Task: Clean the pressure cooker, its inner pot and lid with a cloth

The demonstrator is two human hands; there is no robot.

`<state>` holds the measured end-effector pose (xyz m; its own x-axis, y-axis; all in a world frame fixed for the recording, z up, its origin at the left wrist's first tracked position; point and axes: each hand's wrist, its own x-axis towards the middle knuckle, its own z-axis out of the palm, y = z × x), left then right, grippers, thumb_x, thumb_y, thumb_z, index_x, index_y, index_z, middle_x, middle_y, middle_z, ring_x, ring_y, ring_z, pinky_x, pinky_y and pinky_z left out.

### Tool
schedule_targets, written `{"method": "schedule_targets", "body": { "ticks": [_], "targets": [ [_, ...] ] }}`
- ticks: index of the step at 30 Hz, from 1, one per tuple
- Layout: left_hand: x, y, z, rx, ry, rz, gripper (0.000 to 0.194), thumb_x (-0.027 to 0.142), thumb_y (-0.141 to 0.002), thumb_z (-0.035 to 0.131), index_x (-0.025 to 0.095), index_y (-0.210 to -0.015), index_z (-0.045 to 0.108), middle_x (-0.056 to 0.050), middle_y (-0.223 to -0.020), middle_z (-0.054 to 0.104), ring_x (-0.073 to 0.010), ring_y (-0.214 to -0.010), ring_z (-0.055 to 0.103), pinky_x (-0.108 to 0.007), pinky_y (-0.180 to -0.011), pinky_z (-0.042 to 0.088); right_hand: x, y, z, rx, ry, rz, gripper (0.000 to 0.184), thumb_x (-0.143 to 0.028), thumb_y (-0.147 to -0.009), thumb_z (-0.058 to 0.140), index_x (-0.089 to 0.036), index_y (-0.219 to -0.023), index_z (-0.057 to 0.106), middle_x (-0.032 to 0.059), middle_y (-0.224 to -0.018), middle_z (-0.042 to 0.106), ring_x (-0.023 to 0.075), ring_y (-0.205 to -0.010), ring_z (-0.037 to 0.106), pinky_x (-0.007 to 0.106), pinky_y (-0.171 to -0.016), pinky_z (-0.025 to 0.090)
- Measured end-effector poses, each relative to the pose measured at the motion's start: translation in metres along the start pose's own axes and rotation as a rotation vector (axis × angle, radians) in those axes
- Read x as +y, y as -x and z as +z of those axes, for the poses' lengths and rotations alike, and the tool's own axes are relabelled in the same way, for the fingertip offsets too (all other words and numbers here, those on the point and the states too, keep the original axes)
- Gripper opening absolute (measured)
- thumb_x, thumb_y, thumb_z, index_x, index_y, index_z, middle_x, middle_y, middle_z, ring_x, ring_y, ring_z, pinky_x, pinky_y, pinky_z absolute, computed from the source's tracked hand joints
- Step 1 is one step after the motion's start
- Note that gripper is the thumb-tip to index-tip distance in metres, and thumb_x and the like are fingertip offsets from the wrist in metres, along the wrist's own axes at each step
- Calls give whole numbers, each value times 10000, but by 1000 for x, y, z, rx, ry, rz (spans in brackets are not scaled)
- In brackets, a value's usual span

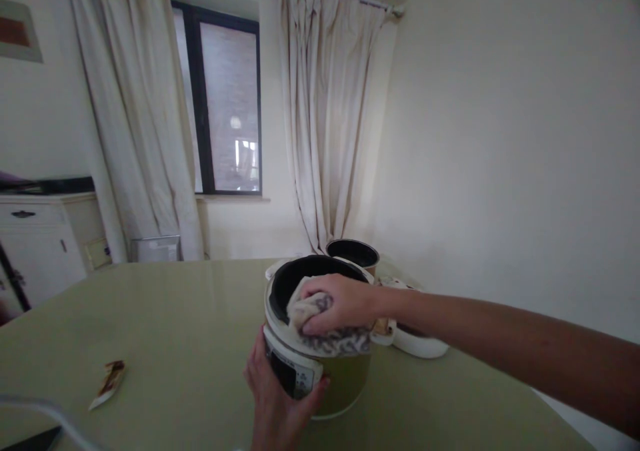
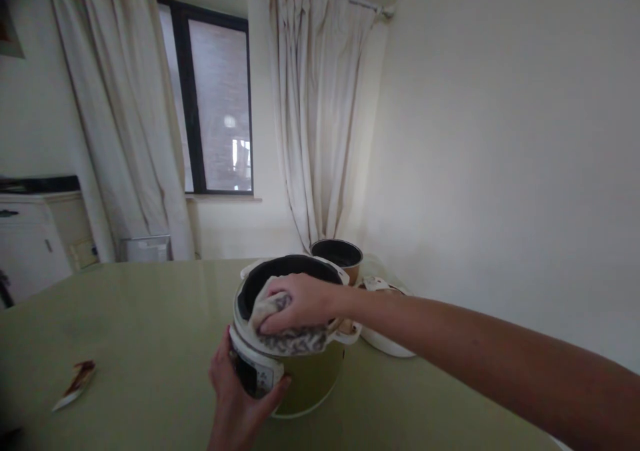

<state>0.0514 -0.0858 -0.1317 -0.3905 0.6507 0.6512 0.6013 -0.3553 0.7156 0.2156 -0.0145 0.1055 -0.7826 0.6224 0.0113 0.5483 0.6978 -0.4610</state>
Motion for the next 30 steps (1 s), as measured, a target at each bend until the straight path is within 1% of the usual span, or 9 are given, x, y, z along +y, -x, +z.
{"method": "schedule_targets", "body": {
  "ticks": [4,9,12,15,19,22,24,27,30],
  "targets": [
    [-4,0,1,10,-1,-2,1310,613,-674,875,190,-1721,211,-228,-1536,480,-482,-1413,489,-730,-1181,412,-14,-56,35,254,224,41,533,-609,-806,836,-269,-1203,732,64,-1149,648,254,-976,643,368,-874,512],
    [-4,-2,-1,8,-2,13,1283,563,-687,884,193,-1722,221,-229,-1526,494,-479,-1415,486,-726,-1184,417,8,-118,27,384,455,129,535,-703,-921,683,-295,-1266,699,104,-1291,598,318,-1142,627,426,-906,553],
    [-3,-2,-2,-6,38,-11,1280,534,-695,890,214,-1727,202,-210,-1562,460,-463,-1445,469,-701,-1191,431,32,-121,12,426,605,237,513,-676,-999,597,-300,-1342,661,120,-1400,559,340,-1237,592,429,-895,573],
    [-3,-1,-3,-23,57,-31,1279,519,-701,898,232,-1728,192,-198,-1578,445,-449,-1465,452,-688,-1213,419,57,-96,-6,423,690,296,469,-581,-1036,595,-252,-1363,660,169,-1455,531,377,-1288,553,465,-917,572],
    [-2,-1,-5,-30,45,-26,1283,536,-706,903,232,-1729,192,-207,-1581,443,-452,-1476,438,-698,-1218,404,78,-47,-36,267,764,202,395,-416,-945,785,-252,-1297,715,162,-1513,541,379,-1372,488,472,-1015,529],
    [1,-1,-6,-37,40,-18,1294,563,-708,904,217,-1731,192,-221,-1590,437,-455,-1492,422,-699,-1234,381,79,-22,-52,25,819,15,430,-266,-802,901,-288,-1210,766,107,-1515,584,358,-1421,465,437,-1068,485],
    [3,-1,-7,-42,44,-30,1295,562,-711,902,209,-1733,189,-225,-1600,425,-455,-1498,411,-693,-1231,387,73,-17,-49,-133,847,-42,419,-232,-743,913,-281,-1142,795,113,-1441,638,369,-1366,527,452,-1044,489],
    [6,-1,-8,-56,52,-36,1290,544,-720,897,207,-1735,176,-225,-1601,418,-453,-1498,402,-687,-1225,395,61,-31,-23,-297,646,161,324,-259,-610,964,-203,-892,813,127,-1110,748,380,-1110,683,492,-946,537],
    [6,-1,-8,-56,45,-16,1279,536,-723,893,216,-1733,175,-216,-1583,438,-449,-1479,423,-682,-1219,397,52,-59,11,-410,277,382,251,-230,-537,965,-185,-625,734,41,-728,706,302,-783,728,431,-769,585]
  ]
}}
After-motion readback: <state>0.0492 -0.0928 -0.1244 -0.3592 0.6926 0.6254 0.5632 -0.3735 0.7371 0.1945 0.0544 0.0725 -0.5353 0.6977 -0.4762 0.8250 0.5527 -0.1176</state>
